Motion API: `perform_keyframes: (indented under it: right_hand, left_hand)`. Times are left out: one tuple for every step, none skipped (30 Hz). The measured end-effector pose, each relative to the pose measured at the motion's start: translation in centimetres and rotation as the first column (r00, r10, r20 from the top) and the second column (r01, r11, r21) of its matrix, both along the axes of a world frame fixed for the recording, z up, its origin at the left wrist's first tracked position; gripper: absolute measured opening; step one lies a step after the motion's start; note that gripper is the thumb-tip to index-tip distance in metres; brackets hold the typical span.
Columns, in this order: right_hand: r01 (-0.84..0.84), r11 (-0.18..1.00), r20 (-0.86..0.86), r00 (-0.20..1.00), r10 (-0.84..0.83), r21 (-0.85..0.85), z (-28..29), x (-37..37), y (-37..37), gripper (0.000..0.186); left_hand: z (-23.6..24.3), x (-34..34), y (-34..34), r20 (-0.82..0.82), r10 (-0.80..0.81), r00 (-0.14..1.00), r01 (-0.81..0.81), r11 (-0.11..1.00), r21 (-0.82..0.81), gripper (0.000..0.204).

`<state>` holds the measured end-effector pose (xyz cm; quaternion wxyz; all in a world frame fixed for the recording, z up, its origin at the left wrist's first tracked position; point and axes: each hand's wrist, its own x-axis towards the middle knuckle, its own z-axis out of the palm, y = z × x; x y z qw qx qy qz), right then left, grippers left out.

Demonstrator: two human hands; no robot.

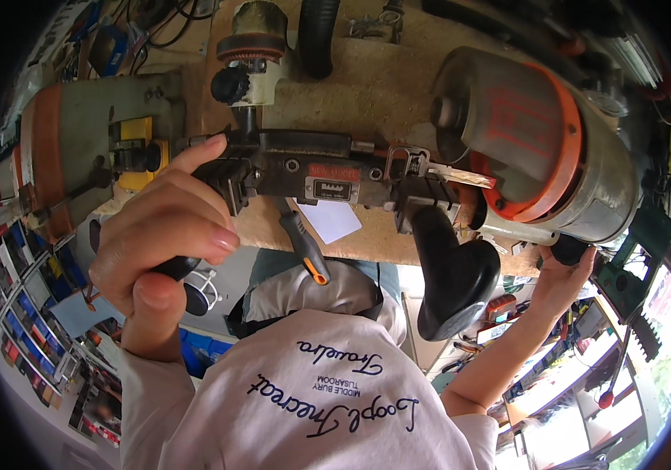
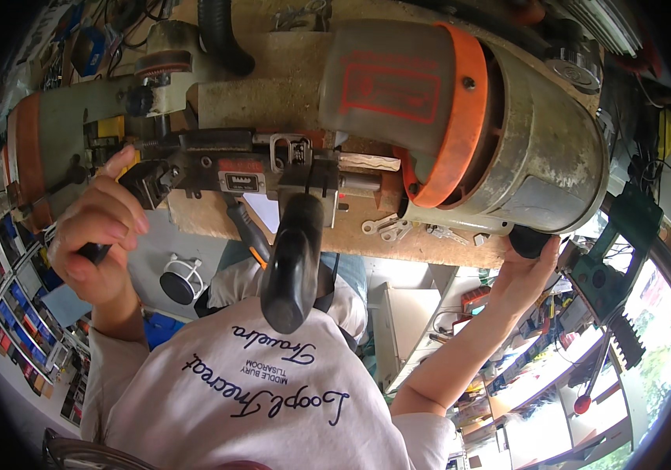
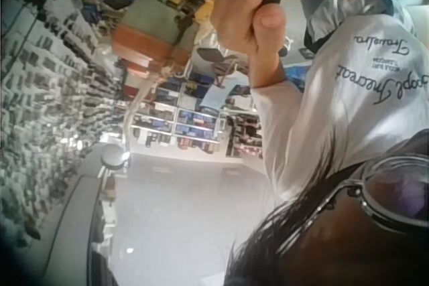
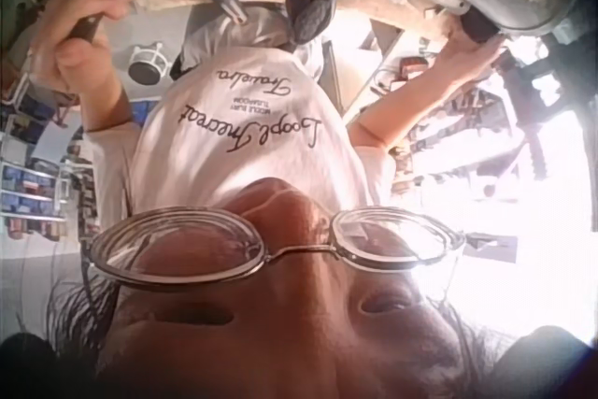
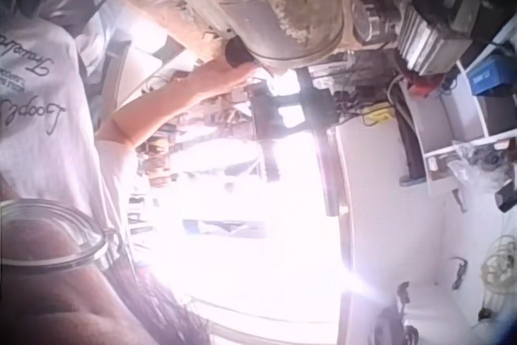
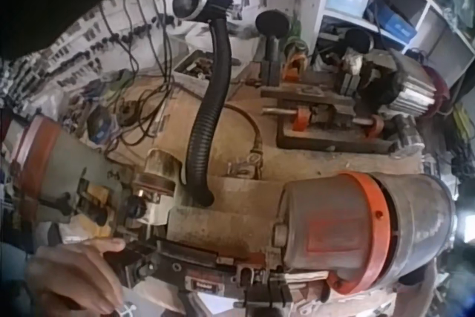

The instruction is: The person measures a metal key blank with a file and caliper, marks it with a pen, then secures it in a key-cutting machine and grinds the key profile against a rotating wheel. The finished key is briefly inspected.

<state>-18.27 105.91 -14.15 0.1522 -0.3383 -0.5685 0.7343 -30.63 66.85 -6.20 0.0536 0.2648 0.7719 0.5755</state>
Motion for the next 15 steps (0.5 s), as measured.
perform_keyframes:
  right_hand:
    - [-0.013, 1.000, -0.032, 0.999, 0.013, -0.017, 0.06, -0.01, -0.17, 0.037]
    - [-0.027, 0.999, -0.063, 0.998, 0.025, -0.033, 0.10, -0.01, -0.30, 0.037]
    - [-0.030, 0.999, -0.067, 0.997, 0.027, -0.038, 0.09, -0.03, -0.37, 0.037]
    - [-0.032, 0.999, -0.072, 0.997, 0.029, -0.042, 0.08, -0.06, -0.43, 0.037]
    - [-0.034, 0.998, -0.076, 0.997, 0.031, -0.047, 0.04, -0.07, -0.46, 0.037]
    - [-0.036, 0.998, -0.078, 0.996, 0.032, -0.049, 0.07, -0.08, -0.46, 0.037]
    - [-0.037, 0.998, -0.079, 0.996, 0.033, -0.050, 0.10, -0.08, -0.46, 0.037]
    - [-0.039, 0.998, -0.081, 0.996, 0.035, -0.052, 0.12, -0.08, -0.46, 0.037]
    - [-0.036, 0.998, -0.071, 0.997, 0.033, -0.046, 0.09, -0.08, -0.43, 0.037]
    - [-0.034, 0.999, -0.062, 0.998, 0.032, -0.040, 0.05, -0.08, -0.39, 0.037]
    - [-0.032, 0.999, -0.052, 0.998, 0.030, -0.033, 0.02, -0.07, -0.38, 0.037]
    - [-0.034, 0.998, -0.063, 0.998, 0.031, -0.043, 0.00, -0.05, -0.39, 0.037]
    - [-0.036, 0.998, -0.075, 0.997, 0.032, -0.053, -0.01, -0.04, -0.41, 0.037]
    - [-0.038, 0.997, -0.086, 0.996, 0.032, -0.063, -0.03, -0.03, -0.42, 0.037]
    - [-0.037, 0.997, -0.088, 0.996, 0.031, -0.063, -0.11, 0.05, -0.34, 0.037]
  left_hand:
    - [-0.04, -0.02, 0.02, 0.001, -0.002, 1.000, 0.002, 1.000, 0.001, 0.054]
    - [-0.08, -0.01, 0.04, 0.002, -0.005, 1.000, 0.005, 1.000, 0.003, 0.054]
    - [-0.07, 0.01, 0.06, 0.004, -0.002, 1.000, 0.002, 1.000, 0.002, 0.054]
    - [-0.06, 0.04, 0.09, 0.006, 0.001, 1.000, -0.001, 1.000, 0.001, 0.054]
    - [-0.07, 0.08, 0.10, 0.009, 0.004, 1.000, -0.004, 1.000, 0.000, 0.053]
    - [-0.04, 0.04, 0.08, 0.010, 0.003, 1.000, -0.003, 1.000, 0.000, 0.053]
    - [-0.01, 0.00, 0.03, 0.012, 0.002, 1.000, -0.002, 1.000, 0.000, 0.053]
    - [0.01, -0.04, -0.01, 0.013, 0.001, 1.000, -0.001, 1.000, 0.000, 0.053]
    - [-0.02, -0.05, 0.00, 0.011, -0.002, 1.000, 0.002, 1.000, 0.002, 0.053]
    - [-0.04, -0.06, -0.01, 0.009, -0.004, 1.000, 0.004, 1.000, 0.004, 0.053]
    - [-0.06, -0.07, -0.01, 0.007, -0.006, 1.000, 0.006, 1.000, 0.005, 0.053]
    - [-0.07, -0.10, -0.01, 0.006, -0.013, 1.000, 0.013, 1.000, 0.003, 0.053]
    - [-0.06, -0.16, 0.00, 0.005, -0.019, 1.000, 0.019, 1.000, 0.002, 0.053]
    - [-0.05, -0.19, -0.01, 0.005, -0.026, 1.000, 0.026, 1.000, 0.000, 0.053]
    - [-0.04, -0.20, -0.01, 0.002, -0.028, 1.000, 0.028, 1.000, 0.001, 0.053]
